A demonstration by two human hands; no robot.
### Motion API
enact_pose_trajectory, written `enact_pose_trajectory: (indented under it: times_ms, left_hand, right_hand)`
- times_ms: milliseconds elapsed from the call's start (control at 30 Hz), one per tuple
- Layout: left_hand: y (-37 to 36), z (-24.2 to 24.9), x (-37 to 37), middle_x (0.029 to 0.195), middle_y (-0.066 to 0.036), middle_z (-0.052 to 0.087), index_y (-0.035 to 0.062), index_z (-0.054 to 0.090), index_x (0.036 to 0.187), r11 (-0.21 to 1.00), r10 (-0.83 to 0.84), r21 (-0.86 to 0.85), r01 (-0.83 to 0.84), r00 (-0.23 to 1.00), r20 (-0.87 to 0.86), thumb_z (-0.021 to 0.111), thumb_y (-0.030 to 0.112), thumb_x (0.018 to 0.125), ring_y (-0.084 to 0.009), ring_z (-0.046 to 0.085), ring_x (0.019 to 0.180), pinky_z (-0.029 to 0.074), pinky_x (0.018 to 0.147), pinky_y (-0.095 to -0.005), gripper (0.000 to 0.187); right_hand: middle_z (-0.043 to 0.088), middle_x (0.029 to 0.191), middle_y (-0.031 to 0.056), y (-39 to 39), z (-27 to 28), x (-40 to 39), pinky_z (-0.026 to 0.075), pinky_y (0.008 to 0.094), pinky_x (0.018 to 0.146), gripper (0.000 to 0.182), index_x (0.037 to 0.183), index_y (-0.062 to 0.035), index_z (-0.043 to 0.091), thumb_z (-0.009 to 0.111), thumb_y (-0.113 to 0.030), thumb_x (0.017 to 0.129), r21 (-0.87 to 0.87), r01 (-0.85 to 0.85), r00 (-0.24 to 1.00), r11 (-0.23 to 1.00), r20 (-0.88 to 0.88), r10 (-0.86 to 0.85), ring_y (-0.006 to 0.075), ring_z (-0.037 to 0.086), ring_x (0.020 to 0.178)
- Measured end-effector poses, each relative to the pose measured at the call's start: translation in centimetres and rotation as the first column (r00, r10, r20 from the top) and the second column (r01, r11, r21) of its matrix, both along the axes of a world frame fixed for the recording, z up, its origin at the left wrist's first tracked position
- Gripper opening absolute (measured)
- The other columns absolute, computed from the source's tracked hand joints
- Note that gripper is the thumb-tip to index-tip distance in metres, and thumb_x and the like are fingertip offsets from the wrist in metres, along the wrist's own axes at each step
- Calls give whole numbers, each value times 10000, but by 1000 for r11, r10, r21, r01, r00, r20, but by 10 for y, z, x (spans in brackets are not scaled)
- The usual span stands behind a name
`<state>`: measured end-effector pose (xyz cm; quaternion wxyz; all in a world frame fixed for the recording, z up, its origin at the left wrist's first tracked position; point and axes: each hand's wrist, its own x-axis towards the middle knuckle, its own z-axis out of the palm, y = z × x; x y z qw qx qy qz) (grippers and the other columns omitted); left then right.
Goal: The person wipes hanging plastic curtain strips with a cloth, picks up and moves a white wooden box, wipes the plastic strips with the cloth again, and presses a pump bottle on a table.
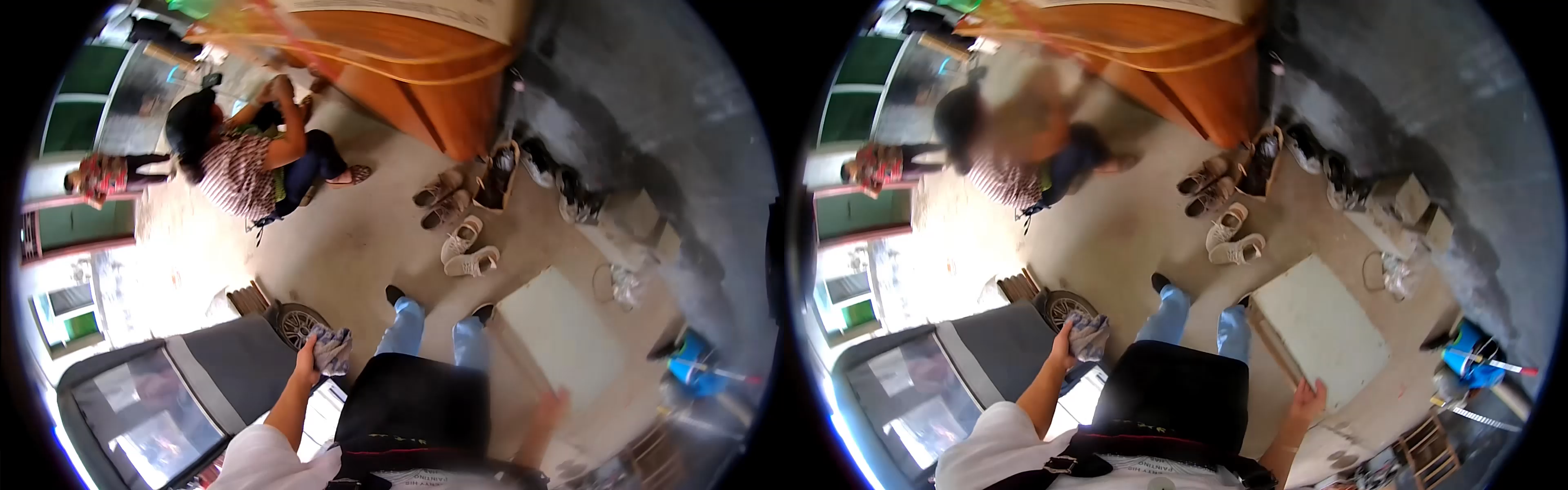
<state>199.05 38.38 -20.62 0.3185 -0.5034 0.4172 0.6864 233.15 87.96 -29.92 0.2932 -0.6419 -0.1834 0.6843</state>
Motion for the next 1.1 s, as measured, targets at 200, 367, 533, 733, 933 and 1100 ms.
enact_pose_trajectory:
  times_ms: [200,367,533,733,933,1100]
  left_hand:
    - [-3,19,-20,1154,-156,630,29,547,1195,992,120,-9,-123,983,-138,526,348,939,-312,627,1029,474,953,-429,408]
    - [-42,47,-37,954,-50,660,50,615,1022,990,-128,-104,101,945,-302,565,327,931,-164,634,847,494,790,-310,296]
    - [-123,72,-49,983,-63,658,27,626,1035,958,-252,-221,181,902,-351,552,318,945,-140,616,857,483,782,-284,314]
    - [-216,74,-44,1059,-105,653,-14,567,1204,998,50,-10,-62,875,-482,502,244,951,-211,645,898,544,764,-346,367]
    - [-284,74,-81,1113,-106,646,9,561,1220,830,545,351,-434,767,-339,483,258,965,-236,645,941,546,772,-356,365]
    - [-335,82,-150,1115,-105,645,10,560,1221,772,635,315,-552,694,-340,482,261,965,-236,644,944,546,772,-357,367]
  right_hand:
    - [484,1270,182,-52,170,-64,383,471,1037,467,1247,53,429,491,-19,790,-132,-216,976,967,-29,214,344,465,1195]
    - [457,1314,174,-132,227,-154,319,512,1080,601,1325,36,364,518,-45,749,-98,-512,846,854,-231,480,348,427,1245]
    - [512,1268,121,-240,306,-283,362,436,1027,587,1285,-7,436,579,-45,717,-70,-831,555,552,-157,817,292,466,1201]
    - [651,865,91,-308,290,-377,468,299,794,137,954,-6,639,588,56,844,525,-415,-216,-743,737,641,213,605,833]
    - [649,929,75,-440,356,-518,494,317,758,275,1007,15,631,726,-73,764,465,-728,-507,-504,130,852,171,597,839]
    - [631,1037,101,-543,388,-627,494,327,806,445,1127,21,580,758,-172,767,779,-311,-715,-545,186,674,197,602,924]
